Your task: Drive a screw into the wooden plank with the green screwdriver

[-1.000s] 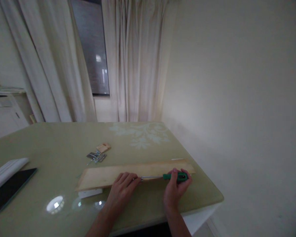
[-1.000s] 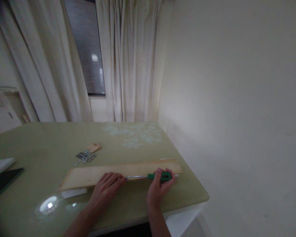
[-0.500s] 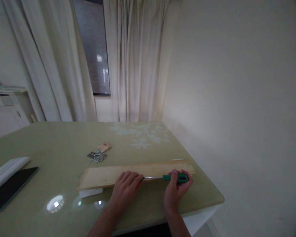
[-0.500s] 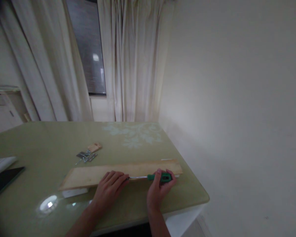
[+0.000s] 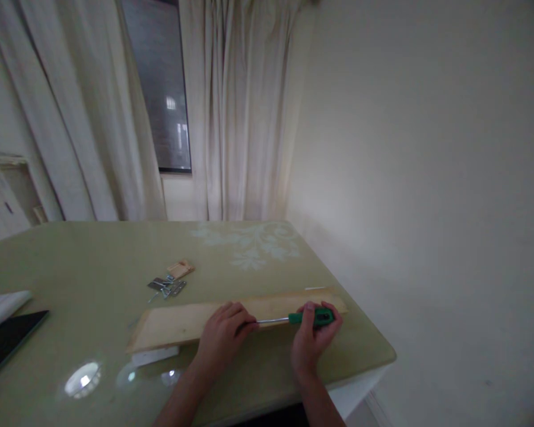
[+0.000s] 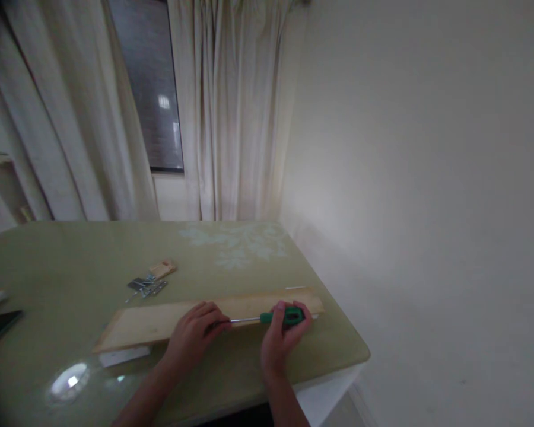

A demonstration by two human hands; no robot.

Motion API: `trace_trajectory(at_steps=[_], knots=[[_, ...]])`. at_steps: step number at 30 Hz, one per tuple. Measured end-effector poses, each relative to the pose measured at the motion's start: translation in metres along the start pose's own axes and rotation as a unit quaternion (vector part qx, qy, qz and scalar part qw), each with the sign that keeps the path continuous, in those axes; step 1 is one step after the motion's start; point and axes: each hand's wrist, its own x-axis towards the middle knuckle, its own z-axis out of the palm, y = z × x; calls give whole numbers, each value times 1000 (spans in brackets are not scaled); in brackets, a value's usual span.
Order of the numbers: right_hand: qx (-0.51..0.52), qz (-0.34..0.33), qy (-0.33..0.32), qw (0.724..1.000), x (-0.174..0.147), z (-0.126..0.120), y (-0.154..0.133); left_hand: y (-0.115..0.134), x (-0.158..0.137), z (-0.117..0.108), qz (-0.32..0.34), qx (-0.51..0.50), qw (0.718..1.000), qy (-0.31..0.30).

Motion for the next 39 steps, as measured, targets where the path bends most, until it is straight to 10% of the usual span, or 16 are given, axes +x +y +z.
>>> trace_trajectory(at_steps=[10,29,39], knots=[[2,-147,-102,984,19,17,-31,4,0,-2,-51,-24,998,-18],[-82,-224,-271,932,33,27,-50,1,-3,3,-34,-16,999,5],[-296,-288,-526,744,72,64,-106,0,-4,5,-27,4,1000,11]])
